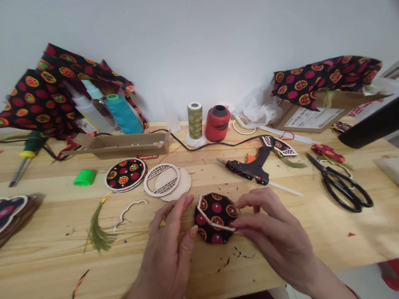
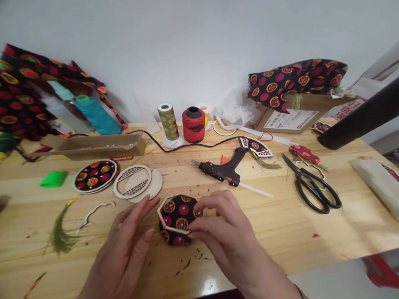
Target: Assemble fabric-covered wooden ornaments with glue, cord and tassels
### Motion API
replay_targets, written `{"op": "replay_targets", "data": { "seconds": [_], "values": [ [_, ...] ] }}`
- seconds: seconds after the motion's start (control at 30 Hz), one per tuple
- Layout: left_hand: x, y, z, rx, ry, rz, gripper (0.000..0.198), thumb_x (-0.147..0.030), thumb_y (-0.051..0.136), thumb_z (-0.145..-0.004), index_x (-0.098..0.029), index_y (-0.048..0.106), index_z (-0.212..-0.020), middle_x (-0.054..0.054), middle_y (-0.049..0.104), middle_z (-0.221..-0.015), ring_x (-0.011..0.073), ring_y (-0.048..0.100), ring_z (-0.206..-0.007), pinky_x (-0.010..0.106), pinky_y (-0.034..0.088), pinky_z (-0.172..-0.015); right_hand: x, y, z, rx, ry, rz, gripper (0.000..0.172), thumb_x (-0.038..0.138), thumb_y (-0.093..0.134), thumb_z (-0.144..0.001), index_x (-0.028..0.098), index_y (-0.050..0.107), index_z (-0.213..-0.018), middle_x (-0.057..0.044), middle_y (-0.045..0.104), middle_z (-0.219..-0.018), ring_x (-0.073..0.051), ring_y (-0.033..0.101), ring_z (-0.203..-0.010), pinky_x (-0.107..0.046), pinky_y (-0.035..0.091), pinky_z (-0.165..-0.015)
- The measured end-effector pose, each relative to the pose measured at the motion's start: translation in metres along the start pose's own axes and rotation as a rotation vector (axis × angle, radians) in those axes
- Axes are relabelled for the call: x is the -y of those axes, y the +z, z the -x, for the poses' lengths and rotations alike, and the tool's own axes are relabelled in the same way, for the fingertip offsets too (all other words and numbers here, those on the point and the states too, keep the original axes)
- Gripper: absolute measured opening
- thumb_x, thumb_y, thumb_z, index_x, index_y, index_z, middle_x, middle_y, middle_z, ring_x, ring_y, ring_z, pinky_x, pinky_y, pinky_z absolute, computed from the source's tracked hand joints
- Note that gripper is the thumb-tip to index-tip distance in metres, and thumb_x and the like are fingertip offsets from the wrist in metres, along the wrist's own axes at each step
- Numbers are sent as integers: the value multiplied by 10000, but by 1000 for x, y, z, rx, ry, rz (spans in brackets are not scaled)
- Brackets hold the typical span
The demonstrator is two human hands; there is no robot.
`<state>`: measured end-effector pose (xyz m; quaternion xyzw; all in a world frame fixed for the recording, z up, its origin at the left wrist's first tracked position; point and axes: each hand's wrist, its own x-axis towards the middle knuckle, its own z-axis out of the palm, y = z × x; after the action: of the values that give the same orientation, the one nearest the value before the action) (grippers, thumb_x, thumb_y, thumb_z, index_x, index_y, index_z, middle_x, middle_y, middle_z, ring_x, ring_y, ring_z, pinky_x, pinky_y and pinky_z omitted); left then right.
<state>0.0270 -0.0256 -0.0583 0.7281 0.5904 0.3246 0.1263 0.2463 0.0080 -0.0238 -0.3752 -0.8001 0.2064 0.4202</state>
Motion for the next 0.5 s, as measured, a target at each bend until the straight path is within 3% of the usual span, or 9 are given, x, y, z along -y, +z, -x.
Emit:
{"op": "replay_targets", "data": {
  "seconds": [0.07, 0.13, 0.2, 0.27, 0.37, 0.5],
  "values": [
    [0, -1, 1, -1, -8, 17, 496, -270, 410, -968, -297, 291, -1448, 31, 574, -1339, 183, 453, -1260, 360, 462, -1004, 3, -1, -1, -178, 165, -112, 118, 120, 644, -845, 220, 703, -824, -28, 643, -829, -138, 590, -778, -238, 504, -665],
    [0, -1, 1, -9, -1, 40, 494, -261, 419, -963, -297, 307, -1442, 21, 579, -1331, 176, 434, -1273, 345, 450, -1016, 5, -1, -1, -319, 445, -280, 67, 197, 680, -830, 224, 699, -772, -4, 632, -720, -108, 576, -641, -201, 478, -557],
    [0, -2, 1, -25, 17, 62, 487, -250, 433, -955, -297, 333, -1430, 14, 600, -1295, 174, 434, -1262, 330, 450, -1011, 3, 0, -1, -364, 737, -491, 108, 290, 719, -804, 204, 690, -747, 14, 605, -604, -71, 507, -498, -169, 406, -451],
    [0, -3, 1, -43, 32, 81, 476, -241, 440, -951, -294, 358, -1417, 10, 619, -1248, 177, 442, -1240, 322, 450, -1005, 0, 1, -2, -336, 935, -680, 200, 357, 752, -767, 175, 674, -736, 34, 562, -506, -37, 422, -400, -148, 316, -388],
    [1, -5, 1, -46, 39, 84, 452, -230, 441, -949, -287, 393, -1394, 10, 628, -1187, 177, 445, -1219, 310, 447, -1001, -2, 3, -5, -293, 1044, -809, 282, 390, 797, -707, 148, 652, -718, 37, 559, -460, -18, 395, -352, -136, 256, -363],
    [2, -9, 2, -43, 53, 65, 443, -224, 424, -953, -279, 398, -1392, 18, 622, -1128, 160, 463, -1193, 271, 454, -984, 1, 5, -10, -243, 1077, -820, 329, 410, 826, -655, 137, 643, -679, 30, 566, -432, -22, 415, -339, -130, 266, -351]
  ]
}}
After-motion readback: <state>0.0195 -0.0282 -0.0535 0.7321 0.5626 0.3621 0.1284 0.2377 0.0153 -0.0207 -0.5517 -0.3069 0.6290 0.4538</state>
